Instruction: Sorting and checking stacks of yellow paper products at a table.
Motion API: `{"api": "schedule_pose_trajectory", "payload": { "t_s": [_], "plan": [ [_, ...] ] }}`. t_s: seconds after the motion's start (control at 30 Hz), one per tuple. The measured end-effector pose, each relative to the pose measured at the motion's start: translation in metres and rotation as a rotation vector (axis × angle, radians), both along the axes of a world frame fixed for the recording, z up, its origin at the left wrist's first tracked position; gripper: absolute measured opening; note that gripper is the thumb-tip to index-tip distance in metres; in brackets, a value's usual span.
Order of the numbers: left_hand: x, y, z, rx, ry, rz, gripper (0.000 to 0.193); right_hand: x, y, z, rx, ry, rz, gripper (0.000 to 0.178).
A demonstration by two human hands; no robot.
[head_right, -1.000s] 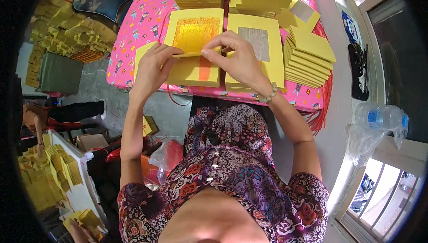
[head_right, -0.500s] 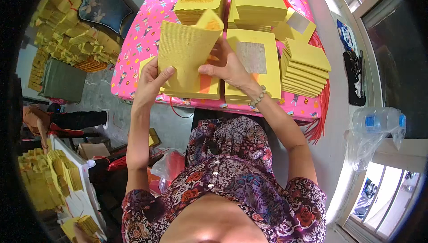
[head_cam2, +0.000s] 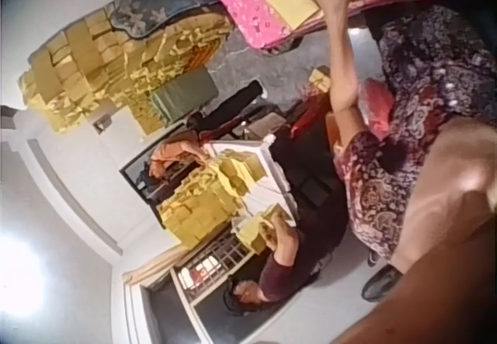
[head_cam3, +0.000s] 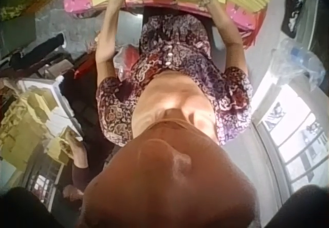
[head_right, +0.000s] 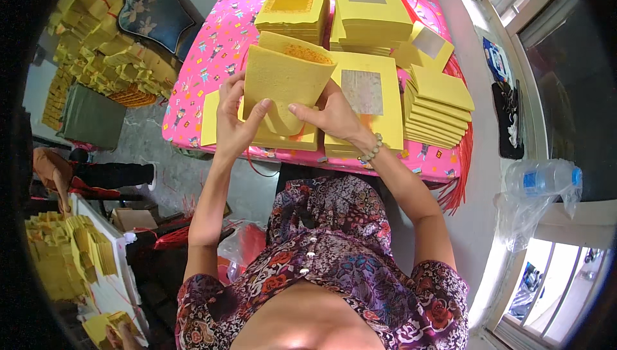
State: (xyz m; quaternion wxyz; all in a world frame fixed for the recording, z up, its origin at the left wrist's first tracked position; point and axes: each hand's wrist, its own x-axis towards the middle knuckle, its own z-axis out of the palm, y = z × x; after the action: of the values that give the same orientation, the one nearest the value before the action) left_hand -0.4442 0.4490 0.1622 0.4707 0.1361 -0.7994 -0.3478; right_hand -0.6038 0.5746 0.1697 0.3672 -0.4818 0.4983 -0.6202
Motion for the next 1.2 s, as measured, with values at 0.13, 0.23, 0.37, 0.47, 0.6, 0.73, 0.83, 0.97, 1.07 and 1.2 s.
{"api": "schedule_pose_trajectory", "payload": {
  "t_s": [0.13, 0.23, 0.37, 0.47, 0.6, 0.73, 0.83, 0.97, 1.07, 1.2],
  "plan": [
    [-0.004, 0.008, 0.002, 0.405, 0.038, -0.269, 0.028, -0.001, 0.002, 0.001, -0.03, 0.086, -0.036, 0.066],
    [-0.009, 0.012, -0.004, 0.338, 0.171, -0.2, 0.041, 0.001, 0.002, 0.012, 0.013, 0.094, -0.064, 0.061],
    [-0.014, 0.019, 0.011, 0.392, 0.244, -0.248, 0.05, -0.004, 0.003, 0.017, -0.022, 0.133, -0.078, 0.063],
    [-0.017, 0.015, 0.014, 0.379, 0.183, -0.312, 0.045, -0.003, 0.002, 0.02, -0.052, 0.114, -0.07, 0.061],
    [-0.019, 0.016, 0.015, 0.444, 0.154, -0.344, 0.04, -0.004, 0.002, 0.021, -0.034, 0.052, -0.078, 0.055],
    [-0.022, 0.022, 0.016, 0.475, 0.201, -0.352, 0.037, -0.004, -0.001, 0.017, -0.096, 0.07, -0.091, 0.049],
    [-0.022, 0.027, 0.016, 0.492, 0.228, -0.361, 0.037, 0.002, 0.0, 0.014, -0.149, 0.043, -0.133, 0.044],
    [-0.024, 0.028, 0.012, 0.472, 0.247, -0.337, 0.037, 0.002, 0.001, 0.013, -0.151, 0.074, -0.166, 0.038],
    [-0.023, 0.028, 0.013, 0.548, 0.241, -0.341, 0.035, 0.004, 0.002, 0.014, -0.131, 0.084, -0.176, 0.035],
    [-0.023, 0.028, 0.012, 0.535, 0.238, -0.321, 0.033, 0.003, 0.003, 0.014, -0.103, 0.097, -0.177, 0.034]
  ]
}}
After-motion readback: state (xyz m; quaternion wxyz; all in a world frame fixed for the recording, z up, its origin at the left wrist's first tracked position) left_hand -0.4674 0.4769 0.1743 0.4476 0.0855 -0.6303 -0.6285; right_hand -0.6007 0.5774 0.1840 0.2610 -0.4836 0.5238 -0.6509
